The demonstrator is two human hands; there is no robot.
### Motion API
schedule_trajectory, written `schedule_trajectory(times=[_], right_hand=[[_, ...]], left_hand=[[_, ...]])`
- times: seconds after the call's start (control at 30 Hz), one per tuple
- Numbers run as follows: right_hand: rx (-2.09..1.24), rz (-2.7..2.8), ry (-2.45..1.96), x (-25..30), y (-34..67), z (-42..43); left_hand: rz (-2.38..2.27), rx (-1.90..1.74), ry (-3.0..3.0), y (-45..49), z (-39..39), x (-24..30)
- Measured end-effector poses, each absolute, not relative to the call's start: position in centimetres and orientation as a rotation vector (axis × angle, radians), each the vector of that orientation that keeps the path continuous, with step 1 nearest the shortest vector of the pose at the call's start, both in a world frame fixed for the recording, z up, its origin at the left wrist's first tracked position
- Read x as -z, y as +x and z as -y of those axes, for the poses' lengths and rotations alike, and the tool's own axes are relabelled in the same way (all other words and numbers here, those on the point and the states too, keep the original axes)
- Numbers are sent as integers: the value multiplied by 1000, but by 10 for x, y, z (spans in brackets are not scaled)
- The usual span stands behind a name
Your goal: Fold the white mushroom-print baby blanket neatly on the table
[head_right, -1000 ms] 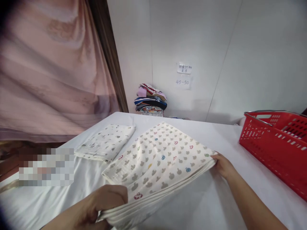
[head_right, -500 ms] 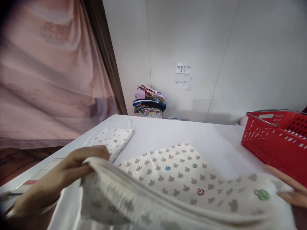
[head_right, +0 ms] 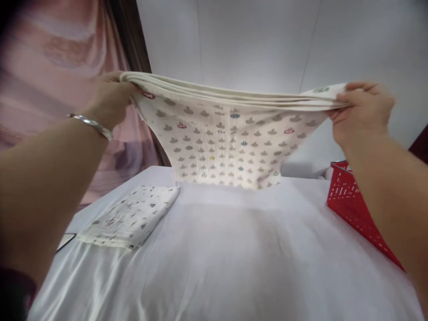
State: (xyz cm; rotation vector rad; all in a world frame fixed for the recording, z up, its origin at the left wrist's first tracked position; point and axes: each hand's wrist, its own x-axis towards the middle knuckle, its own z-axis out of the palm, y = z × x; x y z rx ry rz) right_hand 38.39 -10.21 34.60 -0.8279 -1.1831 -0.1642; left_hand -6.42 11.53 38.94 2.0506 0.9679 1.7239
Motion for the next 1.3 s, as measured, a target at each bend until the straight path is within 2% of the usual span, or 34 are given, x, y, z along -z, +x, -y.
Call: schedule_trajectory(times=[0.07, 0.17, 0.27, 0.4, 0.5, 0.7, 0.9, 1.07, 1.3], right_hand=[[64, 1147, -760, -341, 367, 126], [-24, 1008, -889, -293, 341, 167], [-304, 764, -1105, -202, 324, 198], [-766, 409, -1373, -71, 310, 228], [-938, 300, -1464, -19, 300, 248], [-931, 425, -1488, -25, 288, 269], [-1147, 443, -1604, -13, 279, 275], [-1196, 477, -1610, -8, 283, 282], [-1179, 482, -1269, -5, 290, 283]], left_hand=[[-953, -1694, 2014, -82, -110, -378], [-1120, -1462, 2005, -108, -91, -322], [-1112, -994, 2145, -125, -69, -234], [-1106, -640, 2209, -134, -44, -109], [-1155, -494, 2190, -144, -32, -52], [-1209, -747, 2281, -172, -23, -45], [-1291, -455, 2543, -182, -10, -30], [-1404, -465, 2654, -151, 22, -33], [-486, -647, 2470, 27, 121, -34]])
